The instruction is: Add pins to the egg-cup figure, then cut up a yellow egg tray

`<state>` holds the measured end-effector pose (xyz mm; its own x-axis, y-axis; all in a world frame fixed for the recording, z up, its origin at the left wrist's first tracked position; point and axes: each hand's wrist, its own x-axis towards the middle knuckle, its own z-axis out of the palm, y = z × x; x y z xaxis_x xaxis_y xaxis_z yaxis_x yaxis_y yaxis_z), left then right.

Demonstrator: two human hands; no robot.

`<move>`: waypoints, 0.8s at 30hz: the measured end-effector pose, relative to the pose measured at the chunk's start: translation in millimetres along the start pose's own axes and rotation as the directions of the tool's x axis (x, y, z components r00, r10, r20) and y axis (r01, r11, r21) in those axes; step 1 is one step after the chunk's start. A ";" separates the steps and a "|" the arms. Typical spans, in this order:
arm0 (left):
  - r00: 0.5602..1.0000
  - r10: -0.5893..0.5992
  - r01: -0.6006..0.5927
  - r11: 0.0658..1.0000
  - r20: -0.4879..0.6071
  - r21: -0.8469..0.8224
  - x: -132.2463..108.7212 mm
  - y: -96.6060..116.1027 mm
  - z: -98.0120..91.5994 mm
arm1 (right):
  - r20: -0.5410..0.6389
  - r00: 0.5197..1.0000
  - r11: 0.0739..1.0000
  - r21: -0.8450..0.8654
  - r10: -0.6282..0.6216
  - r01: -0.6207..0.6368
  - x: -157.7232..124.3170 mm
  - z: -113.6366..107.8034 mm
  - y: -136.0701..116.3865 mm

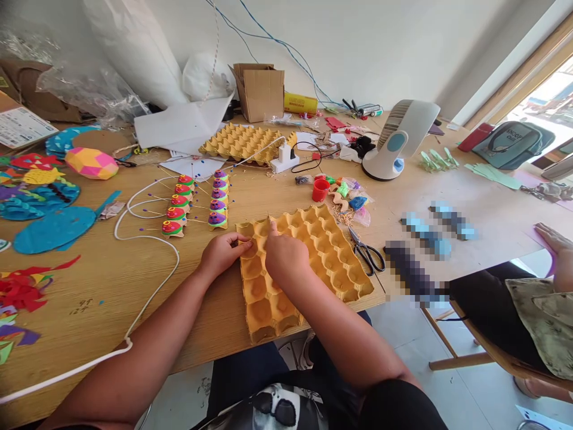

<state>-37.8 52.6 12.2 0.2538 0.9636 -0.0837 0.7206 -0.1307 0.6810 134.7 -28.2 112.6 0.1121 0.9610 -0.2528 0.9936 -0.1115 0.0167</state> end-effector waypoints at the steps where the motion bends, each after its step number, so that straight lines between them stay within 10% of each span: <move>1: 1.000 0.004 -0.004 1.000 0.002 0.001 0.4 -0.7 0.2 | 0.000 1.000 1.000 -0.004 0.000 0.000 -4.6 1.6 0.6; 24: 0.999 0.001 0.000 1.000 -0.036 0.026 -1.3 2.2 1.8 | 0.108 0.994 1.000 0.019 0.007 -0.009 16.2 -47.6 -13.4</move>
<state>-35.4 50.6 12.5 0.2312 0.9713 -0.0564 0.7370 -0.1370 0.6618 123.8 0.9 154.3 0.1168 0.9273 -0.3557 0.9922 -0.1246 0.0009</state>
